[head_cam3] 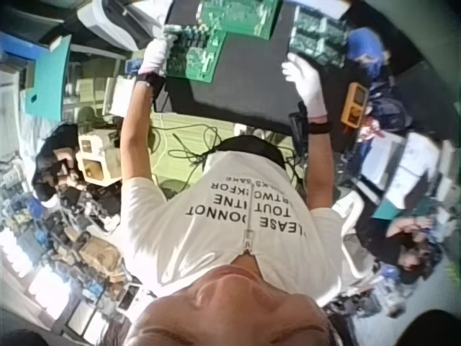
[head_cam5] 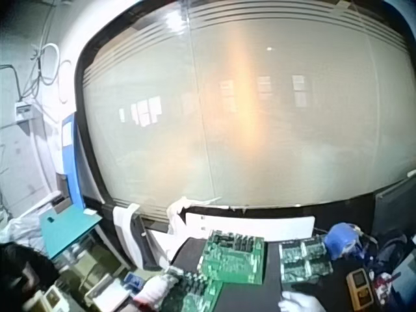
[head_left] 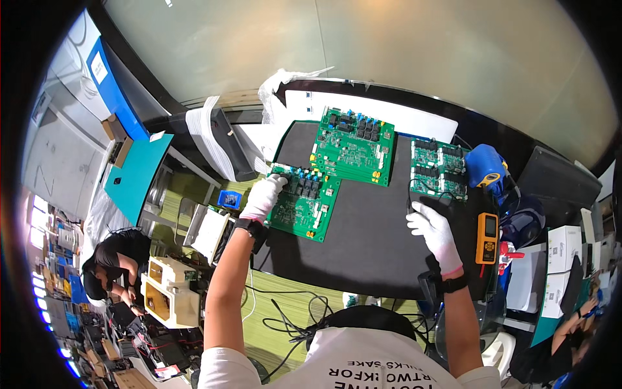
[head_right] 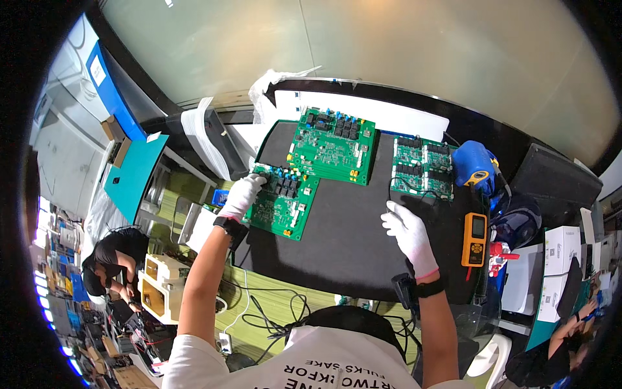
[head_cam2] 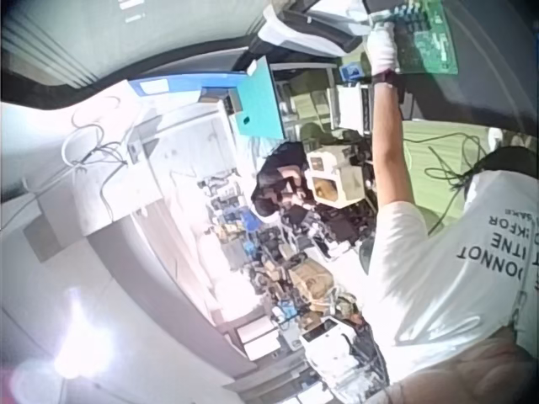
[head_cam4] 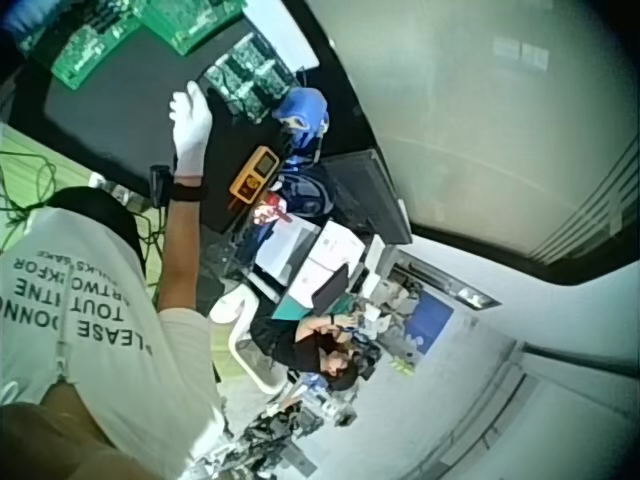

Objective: Inspecting and arranging several green printed circuit boards on a workbench.

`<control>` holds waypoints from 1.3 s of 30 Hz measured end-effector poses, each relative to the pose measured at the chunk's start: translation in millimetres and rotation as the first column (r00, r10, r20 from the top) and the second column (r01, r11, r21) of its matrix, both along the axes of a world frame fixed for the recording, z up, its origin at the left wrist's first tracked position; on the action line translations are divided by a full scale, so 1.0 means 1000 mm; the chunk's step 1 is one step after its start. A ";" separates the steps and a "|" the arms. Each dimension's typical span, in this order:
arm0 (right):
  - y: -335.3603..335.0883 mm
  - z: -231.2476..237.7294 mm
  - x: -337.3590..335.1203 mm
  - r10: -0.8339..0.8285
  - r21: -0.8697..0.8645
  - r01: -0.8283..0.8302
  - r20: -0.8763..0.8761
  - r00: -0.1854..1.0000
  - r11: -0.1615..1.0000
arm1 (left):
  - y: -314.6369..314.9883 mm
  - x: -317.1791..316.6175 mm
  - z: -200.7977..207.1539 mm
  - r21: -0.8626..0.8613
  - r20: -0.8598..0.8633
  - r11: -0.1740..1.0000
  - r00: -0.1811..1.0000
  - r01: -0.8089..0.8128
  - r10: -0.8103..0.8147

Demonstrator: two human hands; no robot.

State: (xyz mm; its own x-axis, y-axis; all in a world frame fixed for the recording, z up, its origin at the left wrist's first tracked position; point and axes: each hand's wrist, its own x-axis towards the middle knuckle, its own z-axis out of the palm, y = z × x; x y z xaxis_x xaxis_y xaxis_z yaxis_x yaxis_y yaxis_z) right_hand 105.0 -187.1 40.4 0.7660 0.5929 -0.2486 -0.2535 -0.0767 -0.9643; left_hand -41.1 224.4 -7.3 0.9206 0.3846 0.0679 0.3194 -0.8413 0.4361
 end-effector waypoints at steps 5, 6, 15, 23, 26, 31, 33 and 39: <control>0.005 -0.004 0.005 0.001 -0.012 -0.001 -0.007 1.000 1.000 | -0.022 -0.003 0.010 -0.146 -0.069 0.989 0.997 -0.039 0.030; 0.007 -0.007 0.005 0.013 0.017 -0.013 -0.030 0.999 1.000 | -0.022 -0.009 0.006 0.180 -0.019 0.973 0.989 0.144 -0.143; 0.009 -0.017 0.011 0.008 -0.022 -0.009 -0.067 0.998 1.000 | -0.033 -0.007 0.014 0.147 -0.059 0.985 0.995 0.088 -0.080; 0.021 -0.018 0.022 0.054 0.004 -0.054 -0.031 0.998 0.999 | -0.016 -0.018 -0.002 -0.022 -0.005 1.000 1.000 -0.023 0.023; 0.028 -0.018 0.036 0.084 0.035 -0.085 0.017 0.996 0.996 | -0.020 -0.015 0.004 -0.039 -0.013 0.999 1.000 -0.009 0.009; 0.048 -0.009 0.059 0.042 -0.072 -0.033 0.128 0.991 0.997 | -0.024 -0.016 0.008 0.145 -0.030 0.986 0.996 0.088 -0.084; 0.056 -0.012 0.070 0.073 -0.123 -0.041 0.263 0.962 0.992 | -0.021 -0.021 0.007 0.122 -0.014 0.989 0.996 0.084 -0.083; 0.067 -0.030 0.102 0.061 -0.177 -0.003 0.324 0.944 0.984 | -0.017 -0.005 0.030 0.145 -0.085 0.985 0.993 0.094 -0.082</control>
